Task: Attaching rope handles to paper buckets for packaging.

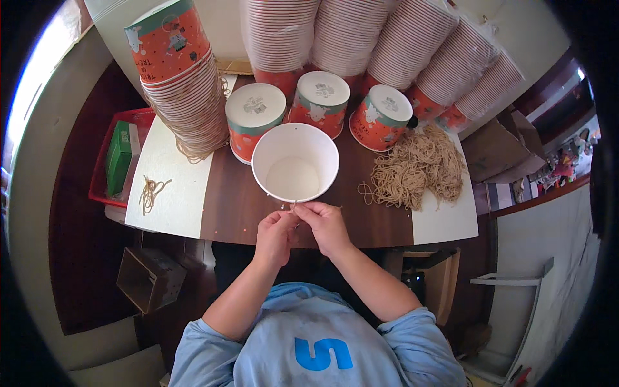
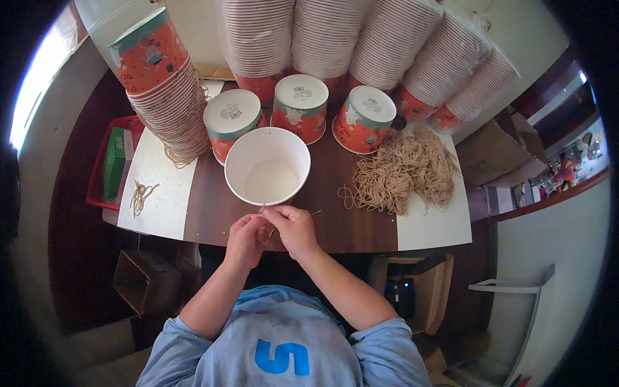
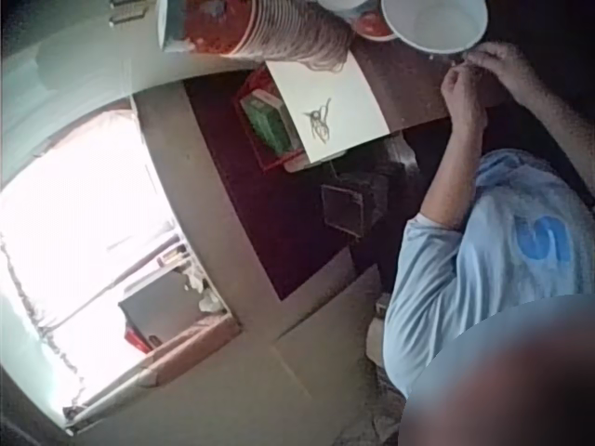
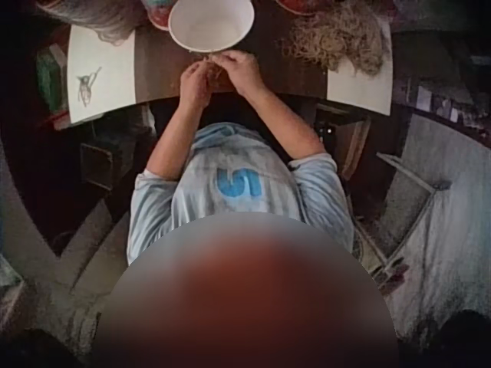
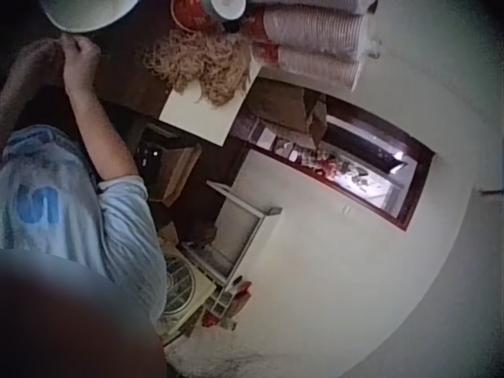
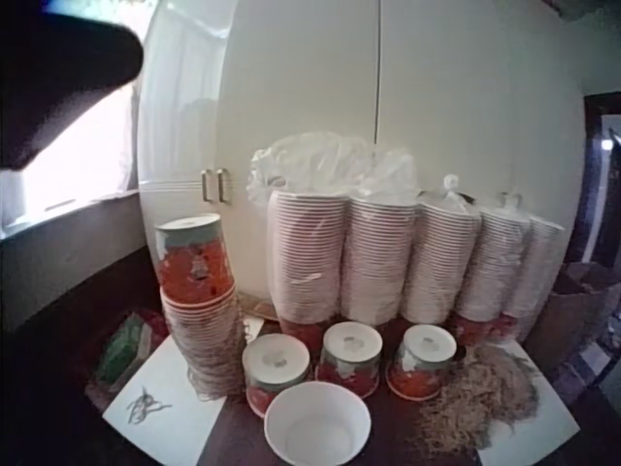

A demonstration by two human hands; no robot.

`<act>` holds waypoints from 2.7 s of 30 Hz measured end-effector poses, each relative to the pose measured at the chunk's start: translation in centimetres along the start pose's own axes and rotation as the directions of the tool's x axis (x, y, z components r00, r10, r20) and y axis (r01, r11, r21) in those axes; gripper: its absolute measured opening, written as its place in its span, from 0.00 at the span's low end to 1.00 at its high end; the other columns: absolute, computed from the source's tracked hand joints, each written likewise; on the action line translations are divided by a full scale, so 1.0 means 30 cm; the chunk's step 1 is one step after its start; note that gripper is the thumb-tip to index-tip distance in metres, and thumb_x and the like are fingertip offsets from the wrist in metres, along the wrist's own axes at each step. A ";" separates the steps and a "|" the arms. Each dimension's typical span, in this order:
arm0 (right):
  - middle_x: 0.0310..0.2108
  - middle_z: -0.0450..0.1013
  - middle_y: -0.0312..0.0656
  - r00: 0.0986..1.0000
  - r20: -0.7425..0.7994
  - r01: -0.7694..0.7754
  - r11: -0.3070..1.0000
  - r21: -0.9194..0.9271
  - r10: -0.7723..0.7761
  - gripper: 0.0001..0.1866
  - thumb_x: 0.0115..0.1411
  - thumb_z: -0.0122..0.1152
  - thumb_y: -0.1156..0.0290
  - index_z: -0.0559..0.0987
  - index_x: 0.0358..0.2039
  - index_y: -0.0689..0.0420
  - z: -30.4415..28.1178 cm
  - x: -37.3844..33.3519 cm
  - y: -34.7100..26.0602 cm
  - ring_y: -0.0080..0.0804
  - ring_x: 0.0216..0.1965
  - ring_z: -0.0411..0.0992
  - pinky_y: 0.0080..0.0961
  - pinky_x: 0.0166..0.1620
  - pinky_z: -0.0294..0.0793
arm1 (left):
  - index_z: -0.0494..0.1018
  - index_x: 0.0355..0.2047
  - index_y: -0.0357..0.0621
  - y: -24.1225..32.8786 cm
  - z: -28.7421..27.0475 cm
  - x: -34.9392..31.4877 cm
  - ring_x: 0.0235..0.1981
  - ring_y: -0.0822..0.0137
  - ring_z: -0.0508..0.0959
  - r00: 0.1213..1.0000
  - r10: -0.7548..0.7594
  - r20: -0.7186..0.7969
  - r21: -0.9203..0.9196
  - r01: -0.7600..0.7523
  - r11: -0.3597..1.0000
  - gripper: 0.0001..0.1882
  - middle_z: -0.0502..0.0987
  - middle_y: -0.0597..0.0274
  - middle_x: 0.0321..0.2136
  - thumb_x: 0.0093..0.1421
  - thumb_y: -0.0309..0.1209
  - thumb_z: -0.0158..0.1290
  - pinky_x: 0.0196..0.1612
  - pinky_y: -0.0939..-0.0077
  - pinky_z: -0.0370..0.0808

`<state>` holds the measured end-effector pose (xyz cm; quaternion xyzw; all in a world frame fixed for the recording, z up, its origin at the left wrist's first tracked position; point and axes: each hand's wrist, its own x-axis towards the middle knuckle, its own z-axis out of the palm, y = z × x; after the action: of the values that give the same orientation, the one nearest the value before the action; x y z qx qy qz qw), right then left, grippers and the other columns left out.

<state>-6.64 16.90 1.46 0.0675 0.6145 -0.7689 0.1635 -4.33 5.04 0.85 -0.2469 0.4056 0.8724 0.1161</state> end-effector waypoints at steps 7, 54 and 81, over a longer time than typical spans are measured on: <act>0.34 0.76 0.39 0.996 0.082 0.021 1.000 0.003 -0.021 0.11 0.59 0.58 0.70 0.79 0.38 0.64 -0.014 0.000 0.000 0.21 0.35 0.72 0.18 0.42 0.71 | 0.73 0.30 0.37 0.005 -0.008 -0.015 0.17 0.80 0.68 1.000 0.027 0.006 0.049 -0.027 0.998 0.06 0.75 0.66 0.22 0.57 0.27 0.55 0.18 0.88 0.63; 0.31 0.74 0.29 0.954 0.129 -0.301 0.864 0.404 0.272 0.06 0.58 0.57 0.64 0.78 0.34 0.50 -0.021 0.005 0.005 0.16 0.31 0.69 0.16 0.32 0.61 | 0.77 0.34 0.39 0.025 -0.038 -0.026 0.26 0.72 0.76 0.605 0.701 0.377 0.630 -0.723 0.285 0.08 0.78 0.57 0.29 0.52 0.20 0.57 0.29 0.82 0.73; 0.35 0.76 0.35 0.985 0.098 -0.156 0.976 0.149 0.142 0.09 0.59 0.56 0.69 0.77 0.38 0.59 -0.046 -0.002 -0.037 0.19 0.36 0.71 0.17 0.37 0.70 | 0.76 0.36 0.31 0.026 -0.044 0.003 0.34 0.70 0.79 0.893 0.413 0.178 0.312 -0.449 0.837 0.08 0.79 0.55 0.32 0.56 0.21 0.55 0.40 0.79 0.76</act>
<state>-7.10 18.45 2.18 0.0926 0.5379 -0.8023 0.2415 -4.27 3.55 0.59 -0.0794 0.5905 0.8029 -0.0209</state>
